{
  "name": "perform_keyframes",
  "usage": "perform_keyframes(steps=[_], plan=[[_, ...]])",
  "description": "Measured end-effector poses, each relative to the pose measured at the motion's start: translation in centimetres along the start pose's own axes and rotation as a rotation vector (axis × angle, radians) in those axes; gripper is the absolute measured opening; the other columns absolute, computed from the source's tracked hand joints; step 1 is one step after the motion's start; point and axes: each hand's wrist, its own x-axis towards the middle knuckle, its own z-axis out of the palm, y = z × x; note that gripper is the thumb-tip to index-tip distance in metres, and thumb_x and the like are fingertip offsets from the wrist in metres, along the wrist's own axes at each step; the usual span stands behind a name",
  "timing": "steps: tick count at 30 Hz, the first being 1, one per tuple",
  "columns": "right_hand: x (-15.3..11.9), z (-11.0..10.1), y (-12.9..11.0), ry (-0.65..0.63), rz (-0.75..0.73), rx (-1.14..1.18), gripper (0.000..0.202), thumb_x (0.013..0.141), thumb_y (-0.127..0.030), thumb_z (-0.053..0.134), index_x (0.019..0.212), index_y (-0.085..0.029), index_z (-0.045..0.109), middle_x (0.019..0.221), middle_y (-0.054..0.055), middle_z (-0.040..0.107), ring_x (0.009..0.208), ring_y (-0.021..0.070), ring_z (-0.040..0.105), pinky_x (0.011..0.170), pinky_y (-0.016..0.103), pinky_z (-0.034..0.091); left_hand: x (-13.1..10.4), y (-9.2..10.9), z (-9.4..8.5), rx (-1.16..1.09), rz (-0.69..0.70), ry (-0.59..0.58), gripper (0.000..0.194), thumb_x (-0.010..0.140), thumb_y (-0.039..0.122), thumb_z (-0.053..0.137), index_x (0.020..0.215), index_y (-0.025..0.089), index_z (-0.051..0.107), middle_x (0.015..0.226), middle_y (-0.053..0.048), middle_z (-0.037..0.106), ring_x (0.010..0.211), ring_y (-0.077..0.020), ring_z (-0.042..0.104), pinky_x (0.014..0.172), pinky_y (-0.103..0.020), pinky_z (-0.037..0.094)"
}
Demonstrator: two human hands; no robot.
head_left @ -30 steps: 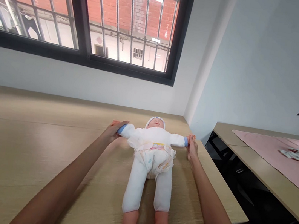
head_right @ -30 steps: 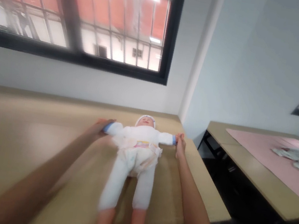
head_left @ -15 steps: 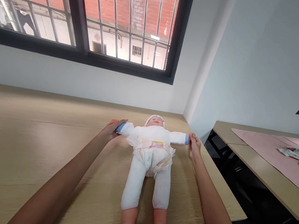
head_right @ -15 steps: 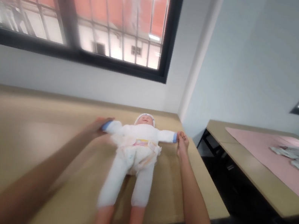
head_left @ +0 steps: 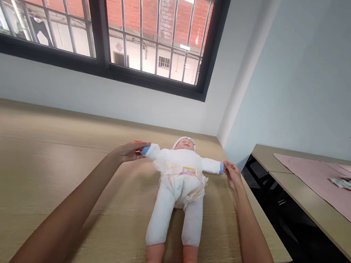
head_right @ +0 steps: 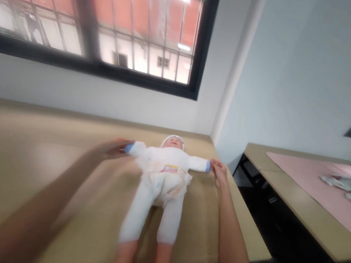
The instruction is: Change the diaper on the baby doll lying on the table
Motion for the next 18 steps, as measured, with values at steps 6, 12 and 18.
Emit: perform_keyframes(steps=[6,12,18], plan=[[-0.6,-0.1,-0.6,-0.117,0.262,-0.343,0.046,0.074,-0.06,0.062,0.066,-0.015,0.061,0.049,0.001,0.059,0.046,0.014,0.055,0.043,0.025,0.046,-1.7,1.4,-0.7,0.094,-0.118,-0.152,0.038,0.058,0.038,0.082,0.086,0.013,0.073,0.092,-0.016,0.071,0.08,-0.0291,0.068,0.066,-0.036,0.059],[-2.3,1.3,-2.4,-0.389,0.348,-0.356,0.051,0.071,-0.063,0.065,0.085,-0.014,0.068,0.076,0.01,0.07,0.062,0.0197,0.064,0.048,0.029,0.053,-3.5,2.5,1.0,0.102,-0.178,-0.086,0.061,0.052,0.059,0.079,0.091,0.013,0.072,0.092,-0.02,0.07,0.075,-0.036,0.068,0.055,-0.039,0.056],[-2.1,0.5,-3.0,-0.379,0.363,-0.265,0.042,0.074,-0.053,0.068,0.084,-0.012,0.07,0.078,0.009,0.07,0.067,0.0196,0.065,0.058,0.03,0.055,-3.7,2.7,1.2,0.074,-0.142,-0.099,0.056,0.056,0.062,0.074,0.082,0.014,0.068,0.077,-0.014,0.069,0.067,-0.0334,0.068,0.051,-0.039,0.056]])
